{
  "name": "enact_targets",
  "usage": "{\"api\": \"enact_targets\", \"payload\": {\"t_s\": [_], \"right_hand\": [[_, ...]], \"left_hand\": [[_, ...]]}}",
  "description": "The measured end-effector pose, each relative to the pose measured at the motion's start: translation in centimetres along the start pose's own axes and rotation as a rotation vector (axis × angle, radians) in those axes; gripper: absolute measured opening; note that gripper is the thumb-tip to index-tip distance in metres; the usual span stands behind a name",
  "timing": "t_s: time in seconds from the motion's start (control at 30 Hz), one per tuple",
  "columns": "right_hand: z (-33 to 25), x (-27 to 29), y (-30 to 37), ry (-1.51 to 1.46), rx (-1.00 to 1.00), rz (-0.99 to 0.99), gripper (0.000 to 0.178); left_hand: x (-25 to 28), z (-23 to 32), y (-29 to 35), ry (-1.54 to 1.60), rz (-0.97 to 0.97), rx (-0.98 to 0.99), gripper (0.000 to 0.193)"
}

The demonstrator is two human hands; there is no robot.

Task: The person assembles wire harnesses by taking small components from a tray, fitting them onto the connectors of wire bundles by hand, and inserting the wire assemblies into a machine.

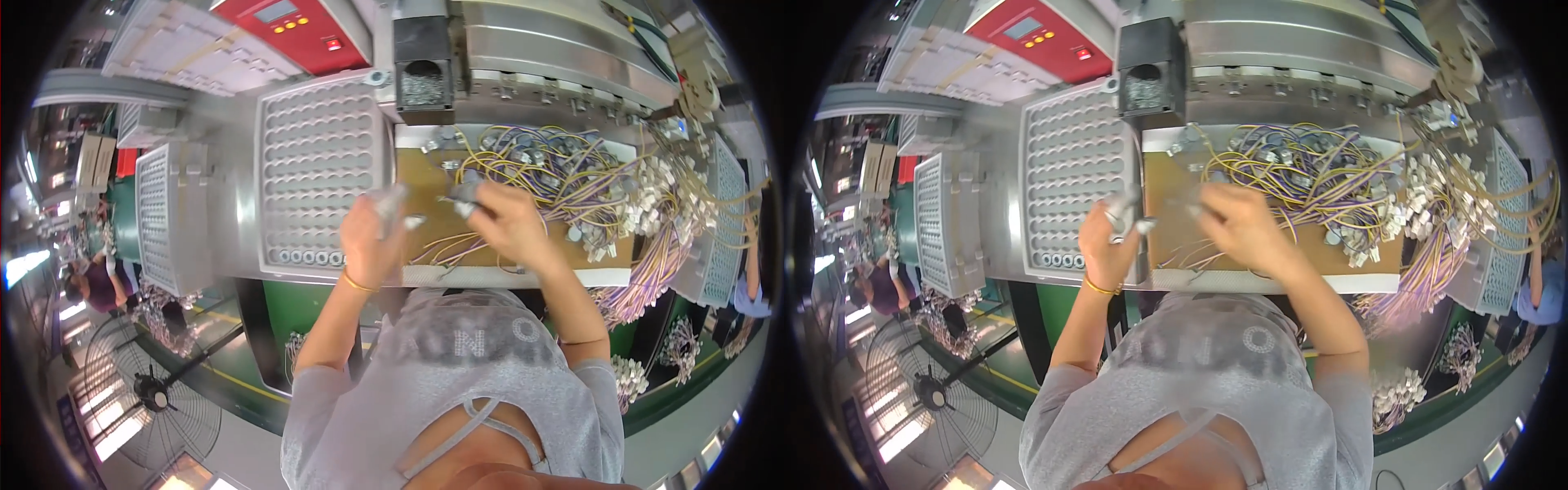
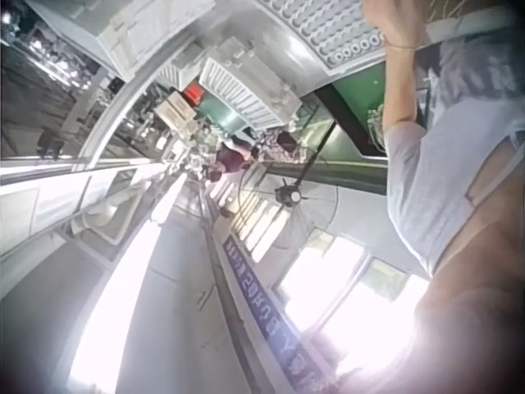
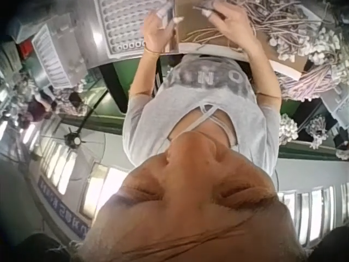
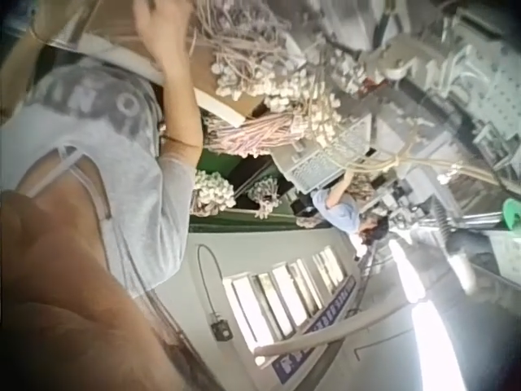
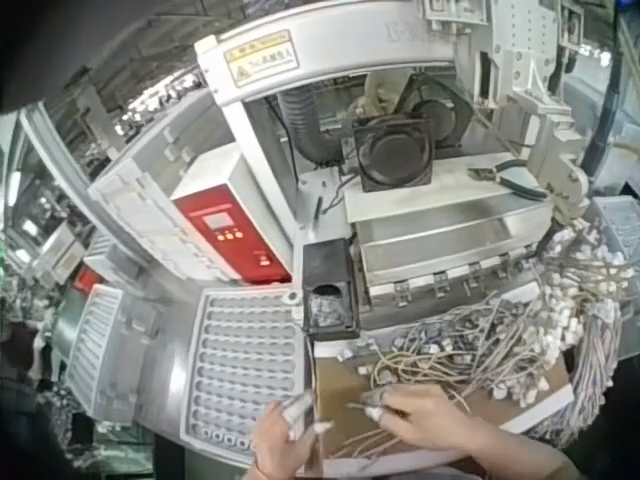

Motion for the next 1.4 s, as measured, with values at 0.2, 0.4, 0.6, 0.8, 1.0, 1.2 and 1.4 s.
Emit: {"api": "enact_targets", "payload": {"t_s": [0.2, 0.4, 0.6, 0.8, 1.0, 1.2, 1.4], "right_hand": [[2.6, 1.7, 0.4, -0.145, -0.247, 0.012, 0.016], [1.0, 1.4, -0.2, -0.080, -0.145, 0.041, 0.020], [0.3, 2.1, 0.1, -0.166, -0.080, 0.069, 0.015], [0.9, 2.6, 0.5, -0.115, -0.159, 0.075, 0.010], [0.3, 3.3, 0.3, -0.289, -0.189, 0.111, 0.009], [-0.1, 3.1, 0.2, -0.318, -0.179, 0.084, 0.008], [-0.9, 3.4, 0.4, -0.236, -0.074, 0.085, 0.008]], "left_hand": [[2.8, -10.7, 10.9, -0.533, -0.084, 0.409, 0.023], [2.4, -8.9, 11.9, -0.724, -0.044, 0.403, 0.024], [0.3, -10.0, 8.1, 0.611, 0.101, 0.855, 0.030], [-7.2, -2.0, 2.1, 1.289, -0.056, 0.825, 0.034], [-7.9, -0.5, 1.0, 1.291, -0.114, 0.728, 0.037], [-6.8, 0.8, 0.2, 1.255, -0.133, 0.602, 0.038], [-6.6, 1.5, -0.2, 1.133, -0.167, 0.518, 0.033]]}}
Point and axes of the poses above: each hand's wrist, its own y-axis away from the middle knuckle, its own x-axis out of the back of the hand, z = x × y, the point moved 10 cm from there along -y, towards the middle knuckle, and after that the axes turned 5 degrees about y, right-handed, at the moved point
